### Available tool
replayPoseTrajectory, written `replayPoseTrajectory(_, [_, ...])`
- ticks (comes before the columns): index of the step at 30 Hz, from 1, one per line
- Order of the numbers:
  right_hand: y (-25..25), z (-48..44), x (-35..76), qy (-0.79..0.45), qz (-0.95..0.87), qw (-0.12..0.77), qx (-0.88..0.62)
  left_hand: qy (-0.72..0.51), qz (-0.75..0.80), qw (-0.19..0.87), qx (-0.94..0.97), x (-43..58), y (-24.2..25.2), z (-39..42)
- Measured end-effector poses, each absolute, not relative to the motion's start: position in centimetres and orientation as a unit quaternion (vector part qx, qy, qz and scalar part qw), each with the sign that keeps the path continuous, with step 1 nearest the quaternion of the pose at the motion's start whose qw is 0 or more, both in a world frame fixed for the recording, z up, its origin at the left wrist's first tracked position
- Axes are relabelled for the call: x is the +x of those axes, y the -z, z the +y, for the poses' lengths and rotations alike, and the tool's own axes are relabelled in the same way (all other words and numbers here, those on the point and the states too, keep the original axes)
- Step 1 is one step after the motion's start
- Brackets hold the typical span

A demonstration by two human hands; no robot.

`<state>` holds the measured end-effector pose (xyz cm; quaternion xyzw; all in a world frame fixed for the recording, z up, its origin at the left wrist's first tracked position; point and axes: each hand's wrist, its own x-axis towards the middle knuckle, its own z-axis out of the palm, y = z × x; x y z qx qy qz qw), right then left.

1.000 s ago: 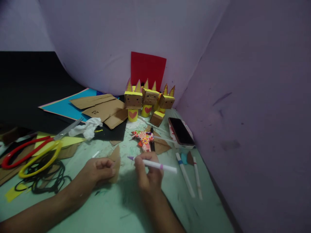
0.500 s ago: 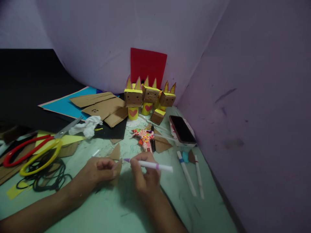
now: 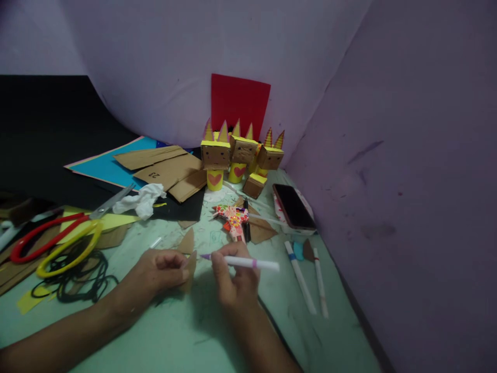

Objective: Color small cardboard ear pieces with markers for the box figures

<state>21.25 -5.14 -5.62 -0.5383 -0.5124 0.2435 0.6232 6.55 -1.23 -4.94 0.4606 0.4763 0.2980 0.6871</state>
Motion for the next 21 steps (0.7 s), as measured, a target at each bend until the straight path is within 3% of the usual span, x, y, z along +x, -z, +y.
replayPoseTrajectory(17, [5.89, -4.96, 21.22, -0.230, -0.513, 0.638, -0.526, -0.294, 0.472, 0.693, 0.459, 6.63, 4.89, -1.16])
replayPoseTrajectory(21, [5.98, -5.00, 21.62, -0.189, -0.533, 0.632, -0.530, -0.308, 0.496, 0.649, 0.487, 7.10, 4.73, -1.38])
